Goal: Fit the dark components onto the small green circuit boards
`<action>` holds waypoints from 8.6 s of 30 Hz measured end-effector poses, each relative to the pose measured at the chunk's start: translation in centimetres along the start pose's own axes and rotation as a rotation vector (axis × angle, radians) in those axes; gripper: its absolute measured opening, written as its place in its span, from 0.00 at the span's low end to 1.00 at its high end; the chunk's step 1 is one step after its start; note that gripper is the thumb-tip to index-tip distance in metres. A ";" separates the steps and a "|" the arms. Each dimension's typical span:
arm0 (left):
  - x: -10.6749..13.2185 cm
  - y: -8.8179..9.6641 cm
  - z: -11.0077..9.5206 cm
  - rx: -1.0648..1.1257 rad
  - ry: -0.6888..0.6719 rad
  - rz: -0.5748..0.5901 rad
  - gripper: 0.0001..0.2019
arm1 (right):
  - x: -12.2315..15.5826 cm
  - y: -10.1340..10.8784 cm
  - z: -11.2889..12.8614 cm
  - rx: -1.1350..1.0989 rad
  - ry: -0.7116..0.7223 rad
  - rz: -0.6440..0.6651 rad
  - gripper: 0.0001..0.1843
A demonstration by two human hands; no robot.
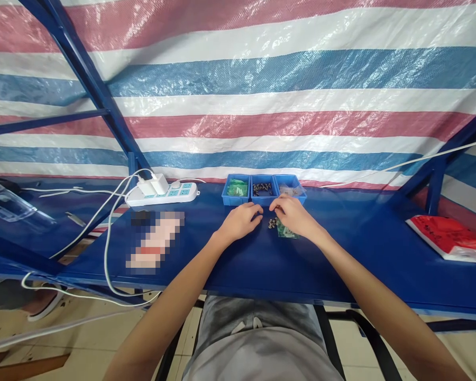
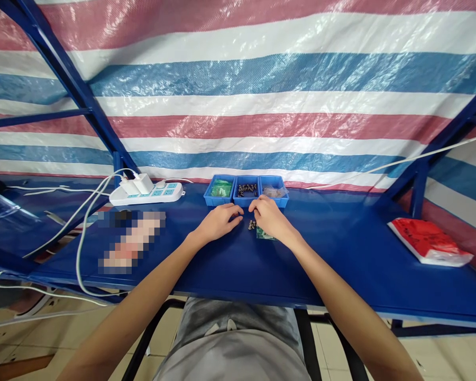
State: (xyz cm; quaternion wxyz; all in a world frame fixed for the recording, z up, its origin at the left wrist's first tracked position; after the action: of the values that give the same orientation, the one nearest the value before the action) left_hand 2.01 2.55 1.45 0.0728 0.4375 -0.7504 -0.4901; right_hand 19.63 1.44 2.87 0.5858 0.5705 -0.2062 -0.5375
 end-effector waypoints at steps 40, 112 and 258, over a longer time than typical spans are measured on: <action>-0.1 0.0 -0.9 0.077 -0.009 -0.124 0.10 | 0.1 -1.4 1.9 -0.247 -0.154 -0.183 0.11; -1.1 0.3 1.0 0.808 0.080 -0.289 0.17 | -0.1 -1.1 1.8 -0.280 -0.049 -0.256 0.11; -0.1 0.3 -0.3 0.135 -0.050 -0.106 0.07 | 0.0 -1.8 0.5 -0.196 -0.045 0.016 0.10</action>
State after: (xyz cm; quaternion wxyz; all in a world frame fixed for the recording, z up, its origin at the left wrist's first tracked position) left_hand 2.02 2.50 1.87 -0.0016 0.4680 -0.7592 -0.4522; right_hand 18.48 1.63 1.39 0.6382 0.4967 -0.1702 -0.5630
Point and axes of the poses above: each hand's wrist, its own x-axis away from the middle knuckle, its own y-axis out of the back of the hand, z = x × y, the point moved 4 cm from there along -x, towards the middle knuckle, and after that the axes turned 14 degrees about x, right-handed, at the moved point
